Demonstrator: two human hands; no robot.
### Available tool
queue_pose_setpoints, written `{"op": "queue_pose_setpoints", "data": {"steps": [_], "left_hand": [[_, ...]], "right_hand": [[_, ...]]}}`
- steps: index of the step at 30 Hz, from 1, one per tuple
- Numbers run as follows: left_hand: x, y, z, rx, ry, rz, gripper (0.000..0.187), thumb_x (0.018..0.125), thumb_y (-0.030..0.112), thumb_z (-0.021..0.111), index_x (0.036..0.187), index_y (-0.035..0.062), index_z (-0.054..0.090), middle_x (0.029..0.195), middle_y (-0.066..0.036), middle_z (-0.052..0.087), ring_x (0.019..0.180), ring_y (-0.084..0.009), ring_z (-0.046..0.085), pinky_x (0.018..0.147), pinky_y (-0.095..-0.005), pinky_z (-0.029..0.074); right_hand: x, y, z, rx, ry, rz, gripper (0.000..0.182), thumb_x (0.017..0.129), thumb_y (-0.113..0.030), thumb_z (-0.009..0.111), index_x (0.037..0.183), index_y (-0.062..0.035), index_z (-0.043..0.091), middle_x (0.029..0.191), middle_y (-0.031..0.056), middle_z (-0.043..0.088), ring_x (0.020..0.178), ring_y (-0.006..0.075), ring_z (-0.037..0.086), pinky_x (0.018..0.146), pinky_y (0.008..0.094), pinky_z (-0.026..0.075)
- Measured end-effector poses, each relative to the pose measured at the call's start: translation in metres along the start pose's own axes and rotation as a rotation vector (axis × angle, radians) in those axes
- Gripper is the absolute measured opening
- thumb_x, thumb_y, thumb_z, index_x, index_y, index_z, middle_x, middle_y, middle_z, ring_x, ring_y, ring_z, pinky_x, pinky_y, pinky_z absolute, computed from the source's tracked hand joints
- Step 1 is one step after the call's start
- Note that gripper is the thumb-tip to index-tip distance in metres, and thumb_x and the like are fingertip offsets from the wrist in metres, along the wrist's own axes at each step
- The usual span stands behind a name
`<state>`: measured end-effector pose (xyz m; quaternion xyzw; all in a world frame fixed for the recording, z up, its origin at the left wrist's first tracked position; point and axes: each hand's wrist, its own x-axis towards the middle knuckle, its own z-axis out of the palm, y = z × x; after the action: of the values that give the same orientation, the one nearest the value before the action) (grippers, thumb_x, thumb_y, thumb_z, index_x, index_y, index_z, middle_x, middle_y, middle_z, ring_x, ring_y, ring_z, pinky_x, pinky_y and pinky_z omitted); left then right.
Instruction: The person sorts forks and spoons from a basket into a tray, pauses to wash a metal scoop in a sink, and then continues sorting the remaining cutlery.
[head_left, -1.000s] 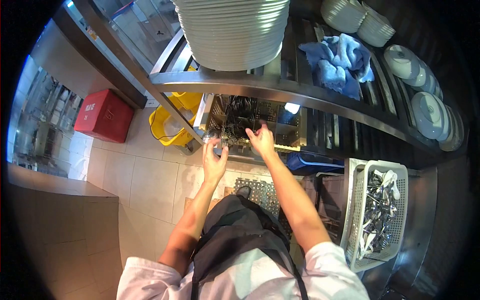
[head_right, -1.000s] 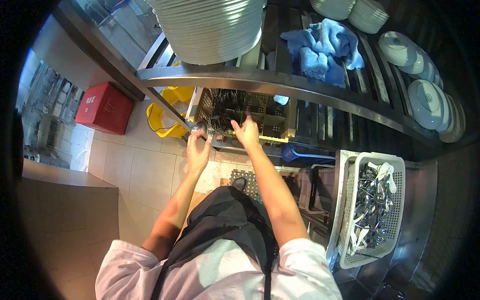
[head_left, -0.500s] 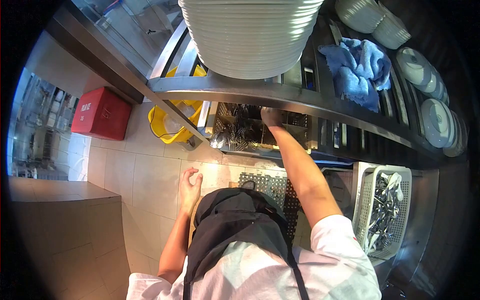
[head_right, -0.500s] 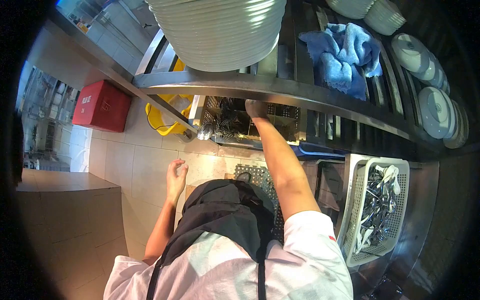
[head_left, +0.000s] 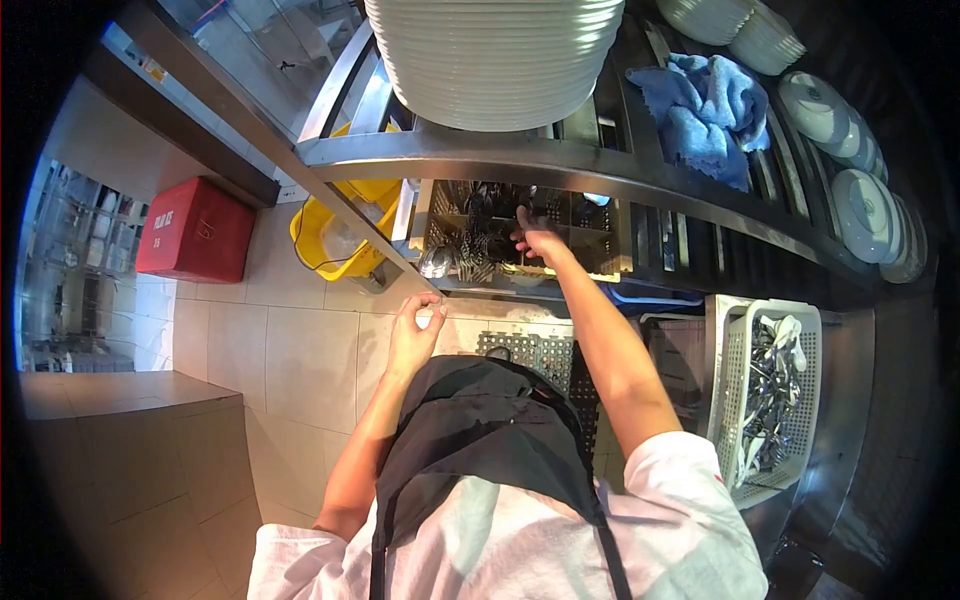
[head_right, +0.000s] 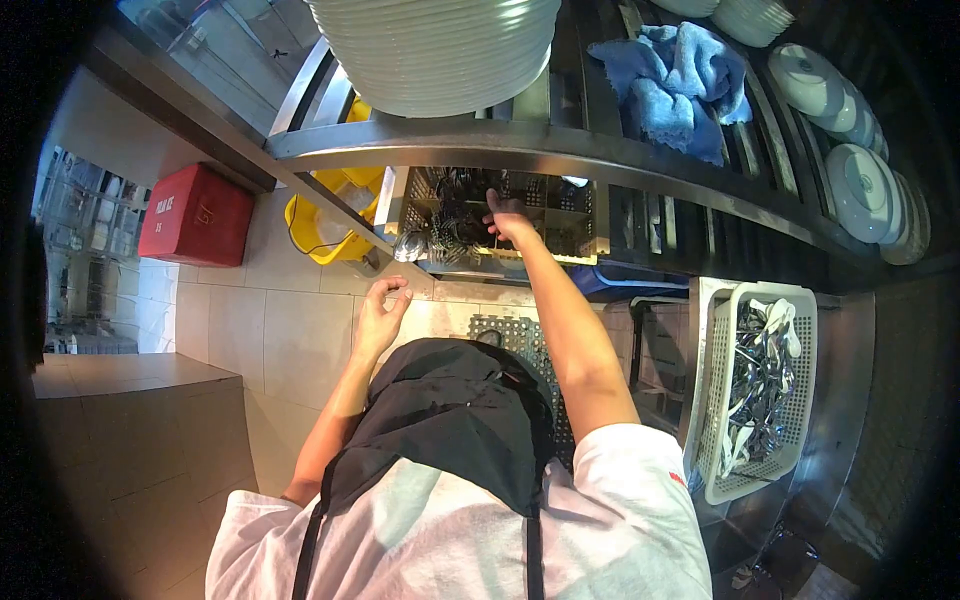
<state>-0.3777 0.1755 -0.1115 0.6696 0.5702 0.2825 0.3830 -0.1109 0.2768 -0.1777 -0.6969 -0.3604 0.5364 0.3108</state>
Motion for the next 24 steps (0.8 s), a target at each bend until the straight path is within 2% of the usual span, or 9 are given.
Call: {"op": "queue_pose_setpoints", "data": {"steps": [7, 9, 11, 12, 13, 14, 18, 20, 24], "left_hand": [[-0.004, -0.015, 0.022, -0.036, -0.118, 0.004, 0.025, 0.082, 0.018, 0.061, 0.1, 0.0002, 0.058, 0.107, -0.012, 0.059, 0.1, -0.0231, 0.057, 0.086, -0.0334, 0.044], [-0.002, -0.013, 0.027, -0.043, -0.152, 0.026, 0.024, 0.082, 0.017, 0.061, 0.1, 0.0004, 0.058, 0.105, -0.011, 0.06, 0.098, -0.0224, 0.058, 0.085, -0.0327, 0.044], [0.002, -0.005, 0.032, -0.228, -0.204, -0.072, 0.024, 0.081, 0.015, 0.062, 0.1, 0.0008, 0.058, 0.1, -0.01, 0.06, 0.092, -0.0195, 0.06, 0.076, -0.0309, 0.048], [0.005, 0.002, 0.032, -0.207, -0.223, -0.033, 0.023, 0.082, 0.015, 0.061, 0.101, 0.0012, 0.057, 0.098, -0.009, 0.06, 0.089, -0.0181, 0.06, 0.072, -0.0292, 0.048], [0.006, 0.008, 0.031, -0.193, -0.26, 0.01, 0.022, 0.084, 0.014, 0.06, 0.102, 0.0017, 0.057, 0.097, -0.008, 0.061, 0.087, -0.0166, 0.06, 0.069, -0.0276, 0.049], [0.004, 0.016, 0.036, -0.276, -0.279, -0.011, 0.021, 0.084, 0.013, 0.06, 0.102, 0.0012, 0.056, 0.094, -0.008, 0.06, 0.084, -0.0159, 0.06, 0.068, -0.0266, 0.048], [0.008, 0.032, 0.067, -0.373, -0.483, -0.018, 0.02, 0.086, 0.014, 0.058, 0.1, -0.0003, 0.056, 0.085, -0.007, 0.06, 0.074, -0.0115, 0.056, 0.064, -0.0235, 0.046], [0.01, 0.044, 0.08, -0.338, -0.602, -0.044, 0.019, 0.086, 0.013, 0.057, 0.099, -0.001, 0.055, 0.081, -0.005, 0.059, 0.069, -0.0089, 0.053, 0.063, -0.0223, 0.045], [0.012, 0.069, 0.118, -0.261, -0.779, 0.034, 0.017, 0.085, 0.012, 0.058, 0.098, 0.0012, 0.056, 0.076, -0.001, 0.056, 0.067, -0.0074, 0.051, 0.062, -0.0206, 0.043]], "right_hand": [[-0.039, 0.039, 0.015, 0.442, 0.137, -0.011, 0.034, 0.09, -0.036, 0.049, 0.102, -0.0047, 0.056, 0.087, 0.0061, 0.065, 0.066, 0.0119, 0.06, 0.052, 0.0258, 0.045], [-0.048, 0.046, 0.014, 0.447, 0.151, -0.013, 0.033, 0.09, -0.036, 0.05, 0.1, -0.0057, 0.056, 0.087, 0.0055, 0.065, 0.067, 0.0116, 0.06, 0.052, 0.0256, 0.045], [-0.058, 0.056, 0.016, 0.41, 0.149, -0.031, 0.032, 0.088, -0.037, 0.053, 0.102, -0.0094, 0.058, 0.085, 0.0039, 0.065, 0.068, 0.0107, 0.06, 0.054, 0.0251, 0.046], [-0.064, 0.065, 0.021, 0.417, 0.177, -0.131, 0.033, 0.087, -0.039, 0.054, 0.103, -0.0107, 0.058, 0.084, 0.0036, 0.065, 0.066, 0.01, 0.06, 0.054, 0.024, 0.046], [-0.081, 0.056, 0.023, 0.481, 0.264, -0.12, 0.028, 0.086, -0.032, 0.058, 0.096, -0.0049, 0.06, 0.076, 0.007, 0.065, 0.056, 0.0123, 0.059, 0.05, 0.0255, 0.046], [-0.102, 0.055, 0.021, 0.553, 0.241, -0.179, 0.027, 0.087, -0.029, 0.057, 0.095, -0.0036, 0.06, 0.075, 0.0066, 0.064, 0.056, 0.0129, 0.059, 0.053, 0.0261, 0.048], [-0.181, 0.056, -0.01, 0.373, 0.275, -0.304, 0.022, 0.088, -0.022, 0.056, 0.096, -0.001, 0.06, 0.074, 0.0035, 0.062, 0.061, 0.0098, 0.056, 0.056, 0.0226, 0.047], [-0.222, 0.062, -0.034, 0.557, 0.395, -0.387, 0.021, 0.087, -0.019, 0.057, 0.098, -0.0008, 0.06, 0.075, 0.0022, 0.061, 0.064, 0.0084, 0.056, 0.058, 0.022, 0.046], [-0.34, 0.07, -0.134, 0.375, 0.848, -0.279, 0.019, 0.087, -0.017, 0.057, 0.097, -0.0012, 0.061, 0.078, 0.004, 0.062, 0.068, 0.01, 0.056, 0.065, 0.0249, 0.048]]}}
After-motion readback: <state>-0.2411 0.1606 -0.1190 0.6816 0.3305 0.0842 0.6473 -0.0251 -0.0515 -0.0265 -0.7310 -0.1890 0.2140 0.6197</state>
